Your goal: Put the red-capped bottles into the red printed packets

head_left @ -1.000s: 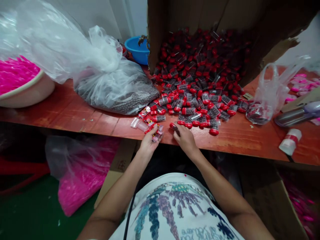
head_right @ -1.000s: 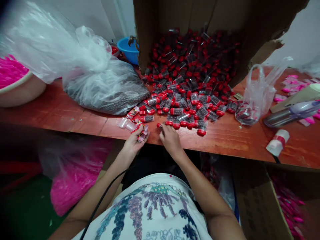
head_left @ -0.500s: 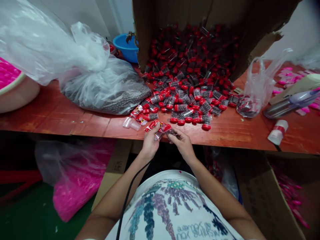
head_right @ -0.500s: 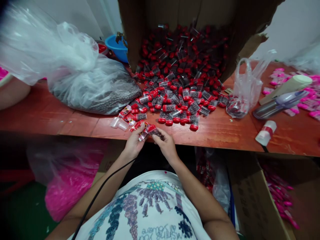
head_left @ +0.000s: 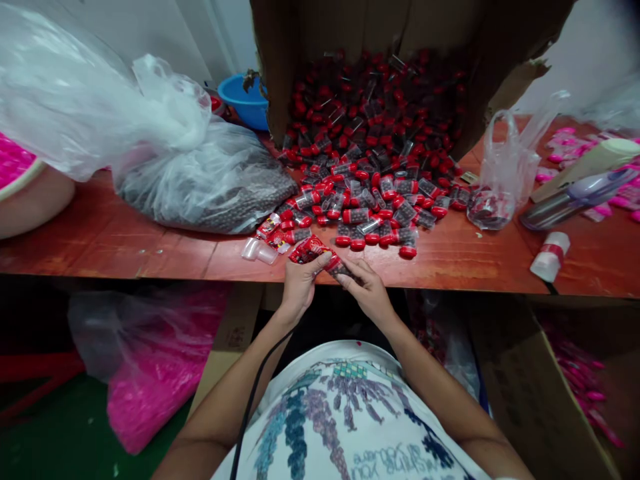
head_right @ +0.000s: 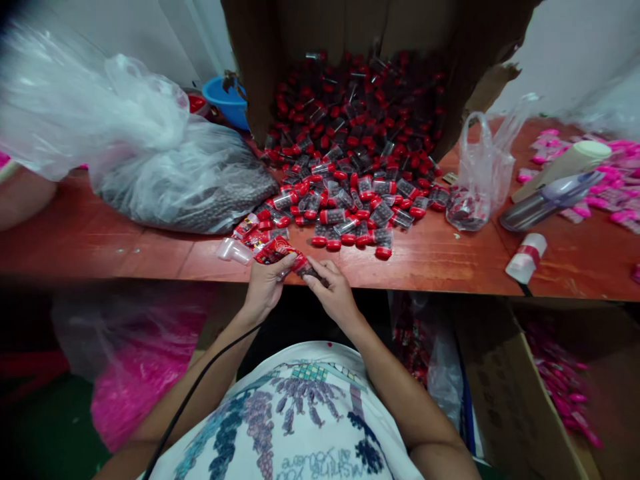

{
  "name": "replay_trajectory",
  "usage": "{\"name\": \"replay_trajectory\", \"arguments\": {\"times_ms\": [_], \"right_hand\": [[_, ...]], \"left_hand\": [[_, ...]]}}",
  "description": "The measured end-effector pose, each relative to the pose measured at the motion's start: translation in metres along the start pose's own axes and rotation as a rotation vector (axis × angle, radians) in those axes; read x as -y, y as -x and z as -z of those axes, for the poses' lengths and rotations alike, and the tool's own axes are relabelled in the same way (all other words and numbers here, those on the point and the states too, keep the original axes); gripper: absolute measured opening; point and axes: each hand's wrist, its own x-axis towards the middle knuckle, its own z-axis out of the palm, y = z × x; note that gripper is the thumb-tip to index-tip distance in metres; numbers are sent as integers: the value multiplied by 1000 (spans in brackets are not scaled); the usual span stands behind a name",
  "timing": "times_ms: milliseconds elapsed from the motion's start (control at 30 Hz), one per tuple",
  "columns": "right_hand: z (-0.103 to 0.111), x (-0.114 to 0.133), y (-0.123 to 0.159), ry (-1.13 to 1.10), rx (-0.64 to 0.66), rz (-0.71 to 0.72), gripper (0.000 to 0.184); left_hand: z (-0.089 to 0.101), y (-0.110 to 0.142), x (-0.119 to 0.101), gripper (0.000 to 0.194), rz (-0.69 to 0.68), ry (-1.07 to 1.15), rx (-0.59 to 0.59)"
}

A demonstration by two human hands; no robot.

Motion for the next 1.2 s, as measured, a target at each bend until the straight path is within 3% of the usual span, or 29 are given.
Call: {"name": "replay_trajectory", "arguments": {"times_ms": [167, 300, 433, 533, 633, 733, 800, 1000, 1100, 1200], "right_hand": [[7, 5, 0, 44, 27, 37, 42], [8, 8, 1, 64, -2, 64, 43], [8, 8, 1, -14, -13, 20, 41], [9, 7, 3, 33, -26, 73, 41], [9, 5, 6, 83, -24, 122, 43], [10, 3, 7, -12, -1, 84, 44], [10, 3, 8, -73, 5, 55, 45], [7, 4, 11, 21, -101, 125, 36], [4, 3, 13, -119, -109, 34, 37], [5, 4, 13, -204, -59, -16, 39]], "left_hand": [[-2, 1, 2, 39, -24, -13, -64], [-6, 4, 2, 37, -53, 16, -80], [-9, 9, 1, 27, -11, -21, 31], [-7, 9, -1, 23, 45, -76, 95], [-4, 8, -5, 39, 65, -92, 119], [-1, 7, -8, 65, 84, -92, 171], [0, 7, -10, 73, 106, -94, 205], [-8, 9, -10, 53, 123, -112, 170], [-9, 9, -11, 41, 175, -94, 190], [-9, 9, -12, 40, 218, -77, 199]]}}
